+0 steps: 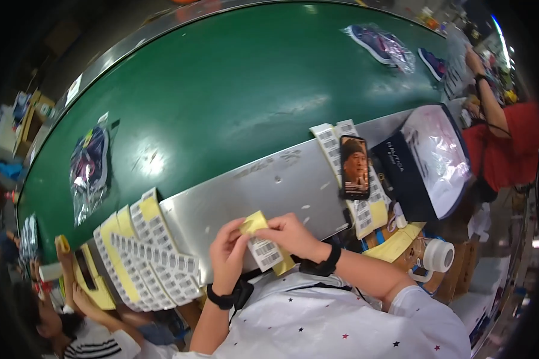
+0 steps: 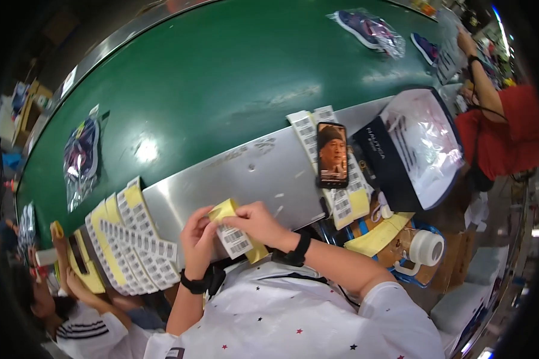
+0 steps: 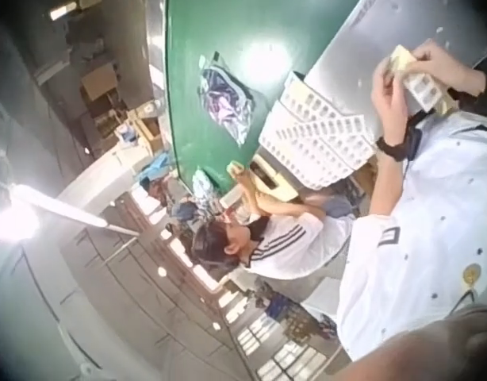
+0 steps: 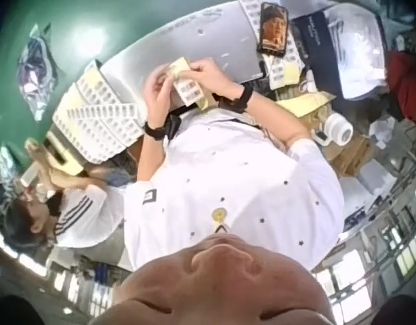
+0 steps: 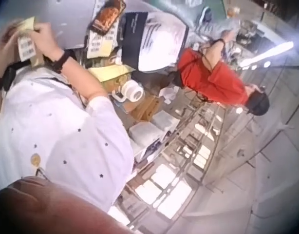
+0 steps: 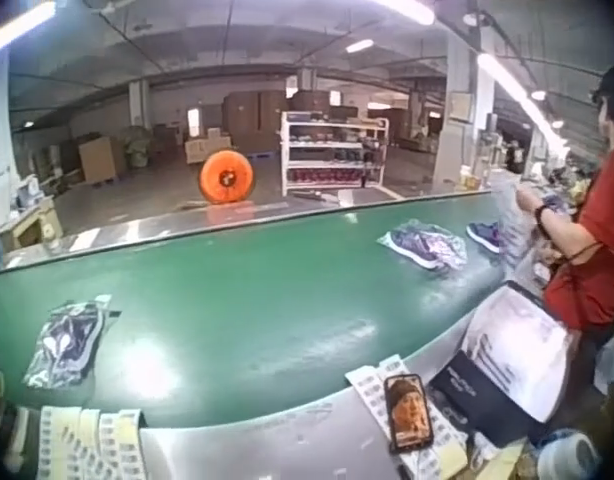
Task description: Apply barcode labels to bagged shoes on a conveyor belt and pack them.
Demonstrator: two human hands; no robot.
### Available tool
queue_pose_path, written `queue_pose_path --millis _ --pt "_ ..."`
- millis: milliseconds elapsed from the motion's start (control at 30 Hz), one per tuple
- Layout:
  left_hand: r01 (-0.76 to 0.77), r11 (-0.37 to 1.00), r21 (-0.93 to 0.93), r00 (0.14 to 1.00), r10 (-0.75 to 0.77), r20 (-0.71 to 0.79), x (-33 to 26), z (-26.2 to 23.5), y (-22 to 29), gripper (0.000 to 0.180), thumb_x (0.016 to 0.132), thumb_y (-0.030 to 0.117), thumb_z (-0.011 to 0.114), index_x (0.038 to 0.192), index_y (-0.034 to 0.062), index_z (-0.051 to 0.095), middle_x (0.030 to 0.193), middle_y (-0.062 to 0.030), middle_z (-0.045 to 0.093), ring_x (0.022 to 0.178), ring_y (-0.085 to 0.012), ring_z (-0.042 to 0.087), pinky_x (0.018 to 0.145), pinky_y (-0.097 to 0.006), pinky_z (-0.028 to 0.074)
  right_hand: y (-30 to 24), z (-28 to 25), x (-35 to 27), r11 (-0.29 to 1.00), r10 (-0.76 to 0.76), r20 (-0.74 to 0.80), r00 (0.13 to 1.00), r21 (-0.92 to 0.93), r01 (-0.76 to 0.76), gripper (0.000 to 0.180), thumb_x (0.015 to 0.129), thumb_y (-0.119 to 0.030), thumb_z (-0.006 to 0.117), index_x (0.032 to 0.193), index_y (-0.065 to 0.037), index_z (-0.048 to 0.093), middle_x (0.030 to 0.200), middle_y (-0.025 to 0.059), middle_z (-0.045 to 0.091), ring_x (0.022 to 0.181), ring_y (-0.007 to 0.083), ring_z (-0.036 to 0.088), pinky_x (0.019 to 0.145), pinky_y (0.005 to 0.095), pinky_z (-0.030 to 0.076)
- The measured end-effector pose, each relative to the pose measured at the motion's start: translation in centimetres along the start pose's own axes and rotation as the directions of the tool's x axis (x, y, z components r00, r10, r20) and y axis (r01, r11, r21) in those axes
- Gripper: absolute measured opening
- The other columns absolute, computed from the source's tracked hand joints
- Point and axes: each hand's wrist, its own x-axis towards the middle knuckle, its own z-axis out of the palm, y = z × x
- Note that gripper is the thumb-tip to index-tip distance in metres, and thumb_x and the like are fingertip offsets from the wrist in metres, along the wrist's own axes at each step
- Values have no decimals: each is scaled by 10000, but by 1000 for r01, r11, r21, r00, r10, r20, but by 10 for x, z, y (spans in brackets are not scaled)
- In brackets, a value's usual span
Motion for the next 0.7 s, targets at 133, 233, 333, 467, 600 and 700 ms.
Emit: queue_pose_path --millis 133,233,333,467,600,700 --pt "-39 999 -21 999 39 21 -9 -9 15 231 913 -30 592 1141 -34 632 1010 -70 675 885 -86 615 774 -214 478 -25 10 -8 996 -26 89 996 -85 33 206 907 -148 667 920 51 721 747 -1 678 687 19 556 584 215 460" --pt "-57 998 -10 998 58 10 -15 -7 25 231 911 -20 606 1139 -27 638 924 -51 689 834 -65 608 734 -202 471 -37 13 -15 989 -48 79 996 -136 58 222 907 -159 671 842 51 701 700 -16 645 664 13 534 565 214 445" --pt "-88 996 34 994 90 -58 -22 -7 28 220 905 -13 619 1123 -22 648 870 -40 695 797 -55 602 710 -197 467 -40 15 -19 996 -76 74 994 -50 79 209 912 -145 663 825 44 684 714 -11 634 683 17 540 576 209 444" --pt "-116 993 -7 985 115 -126 -21 -15 36 223 895 -1 641 1116 -17 656 853 -42 698 779 -49 602 695 -194 468 -49 15 -21 993 -118 73 990 20 117 137 929 -89 630 900 37 676 793 4 648 729 28 561 625 196 457" --pt "-139 990 14 979 139 -146 -23 -8 50 240 898 -18 619 1138 -24 633 833 5 635 736 -30 560 661 -162 421 -59 33 -24 985 -173 -11 985 -2 173 122 927 -66 627 881 39 665 782 -4 655 725 46 578 646 221 495" --pt "-85 985 149 988 102 -113 -21 -19 60 226 883 -14 637 1108 -30 644 893 -26 661 775 -36 590 661 -177 460 -81 31 -20 917 -371 -24 928 -166 362 51 885 -28 652 899 21 661 863 50 660 743 103 602 665 247 506"
